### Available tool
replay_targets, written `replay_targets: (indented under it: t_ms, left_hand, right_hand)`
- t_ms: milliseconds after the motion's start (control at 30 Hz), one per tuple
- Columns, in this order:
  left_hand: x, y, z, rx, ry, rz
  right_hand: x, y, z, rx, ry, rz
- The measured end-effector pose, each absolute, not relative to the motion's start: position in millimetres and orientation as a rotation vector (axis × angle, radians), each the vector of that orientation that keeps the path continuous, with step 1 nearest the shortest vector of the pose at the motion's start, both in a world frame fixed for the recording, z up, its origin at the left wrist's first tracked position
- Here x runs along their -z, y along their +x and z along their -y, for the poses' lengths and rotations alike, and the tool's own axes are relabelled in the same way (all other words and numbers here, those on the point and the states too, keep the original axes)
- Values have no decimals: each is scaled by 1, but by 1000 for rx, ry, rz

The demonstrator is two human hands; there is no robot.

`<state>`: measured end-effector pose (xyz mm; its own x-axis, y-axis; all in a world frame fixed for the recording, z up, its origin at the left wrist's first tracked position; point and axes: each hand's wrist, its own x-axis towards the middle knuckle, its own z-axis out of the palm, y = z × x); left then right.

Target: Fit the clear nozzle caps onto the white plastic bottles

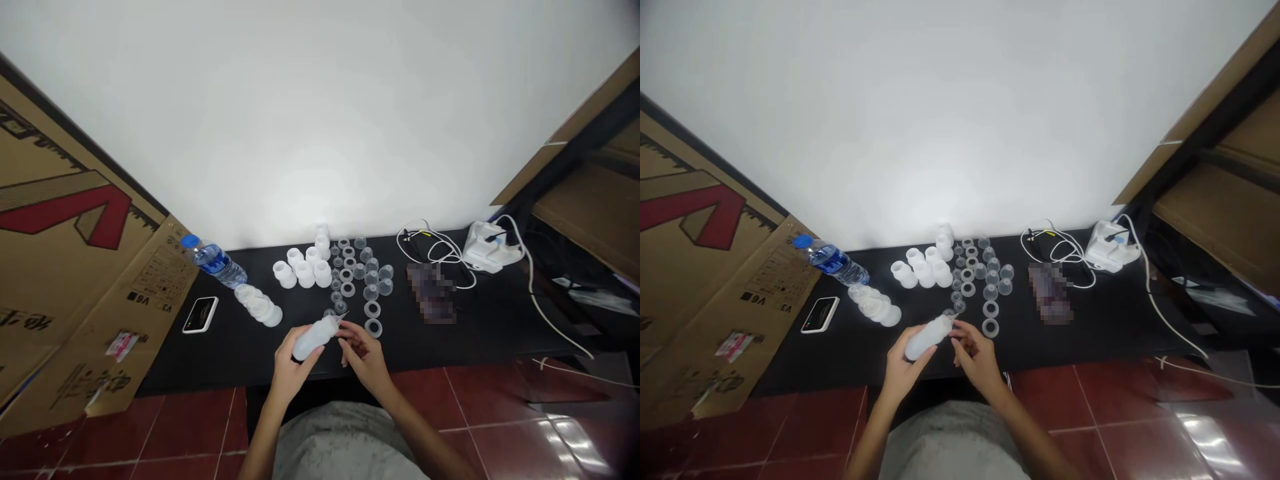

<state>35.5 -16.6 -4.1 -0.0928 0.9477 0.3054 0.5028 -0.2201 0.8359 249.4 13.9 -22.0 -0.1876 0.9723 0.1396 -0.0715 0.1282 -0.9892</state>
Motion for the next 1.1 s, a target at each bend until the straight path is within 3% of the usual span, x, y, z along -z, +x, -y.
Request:
replay_targets:
  t_ms: [267,400,633,900,1100]
  left_hand:
    - [13,34,13,-1449,1724,-1676]
    - [15,35,12,-1481,1750,-1668]
    - [14,36,14,-1468,1817,-1628]
    - [12,39,19,-1433,1810,-1611]
    - [8,39,20,-1370,1778,-1585]
  right_hand:
    - [-18,298,-74,-137,-1426,1794]
    - [-25,299,-104,99,-1617,1974]
    - [-25,298,-108,-108,-1569,2045]
    - [-37,315,-69,-795,-1323,1301]
    - [-26,298,-45,-949,-1328,1199]
